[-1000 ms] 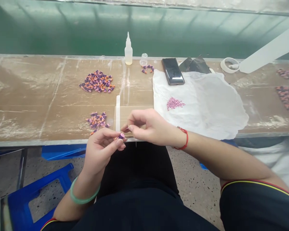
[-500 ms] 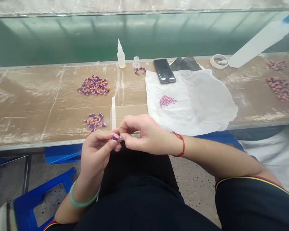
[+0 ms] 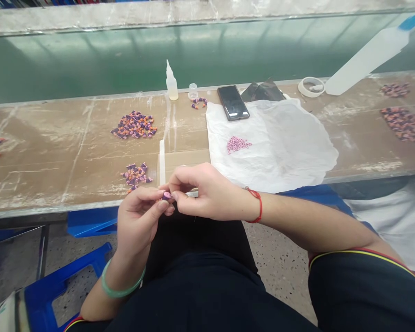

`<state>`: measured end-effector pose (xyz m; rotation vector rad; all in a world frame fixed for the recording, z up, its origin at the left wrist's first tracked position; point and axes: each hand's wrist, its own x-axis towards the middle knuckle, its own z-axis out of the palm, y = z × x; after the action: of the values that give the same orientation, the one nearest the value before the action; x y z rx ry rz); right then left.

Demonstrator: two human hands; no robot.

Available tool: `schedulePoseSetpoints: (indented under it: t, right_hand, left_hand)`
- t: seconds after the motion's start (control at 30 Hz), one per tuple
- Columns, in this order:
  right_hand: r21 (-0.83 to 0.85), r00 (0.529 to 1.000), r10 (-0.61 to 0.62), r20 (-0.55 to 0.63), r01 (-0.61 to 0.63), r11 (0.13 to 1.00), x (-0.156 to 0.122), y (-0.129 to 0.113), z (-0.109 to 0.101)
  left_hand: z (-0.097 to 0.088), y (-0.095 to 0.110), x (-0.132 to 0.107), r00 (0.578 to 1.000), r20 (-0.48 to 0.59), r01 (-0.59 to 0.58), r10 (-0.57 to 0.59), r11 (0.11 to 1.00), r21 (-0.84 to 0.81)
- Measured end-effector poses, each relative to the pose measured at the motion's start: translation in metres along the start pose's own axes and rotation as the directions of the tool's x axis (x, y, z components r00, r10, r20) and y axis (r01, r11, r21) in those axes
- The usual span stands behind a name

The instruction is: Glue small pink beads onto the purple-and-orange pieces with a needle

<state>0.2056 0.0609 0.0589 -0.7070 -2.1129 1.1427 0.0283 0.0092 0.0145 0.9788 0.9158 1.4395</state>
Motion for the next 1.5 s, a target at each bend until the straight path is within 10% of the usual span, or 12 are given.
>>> schedulePoseSetpoints:
  t: [0.53,0.97,1.27,1.5]
  right_hand:
    - [-0.203,0.994,-0.109,-0.017,0.103,0.974,-0.001,0.003,0.005]
    - [-0.045,0.997,0.066,-0.031,-0.067,0.997,-0.008,0.001,-0.012]
    - [-0.177,0.99,-0.107,-0.089,0.09,0.98,-0.016,0.001,-0.007]
    - [-0.347,0.969,-0.214,-0.124,0.16,0.924,-0.019,0.006,-0.007]
  left_hand:
    - [0.002,-0.001,0.003,0.999,-0.026,0.023,-0.024,1.0,-0.014]
    - [0.007,0.007,-0.002,0.997,-0.033,0.065,-0.065,0.998,0.012]
    - [0.015,0.009,-0.005,0.977,0.055,-0.212,0.205,0.933,0.292]
    - [0.02,0.009,-0.002,0.995,0.03,-0.1,0.096,0.969,0.228]
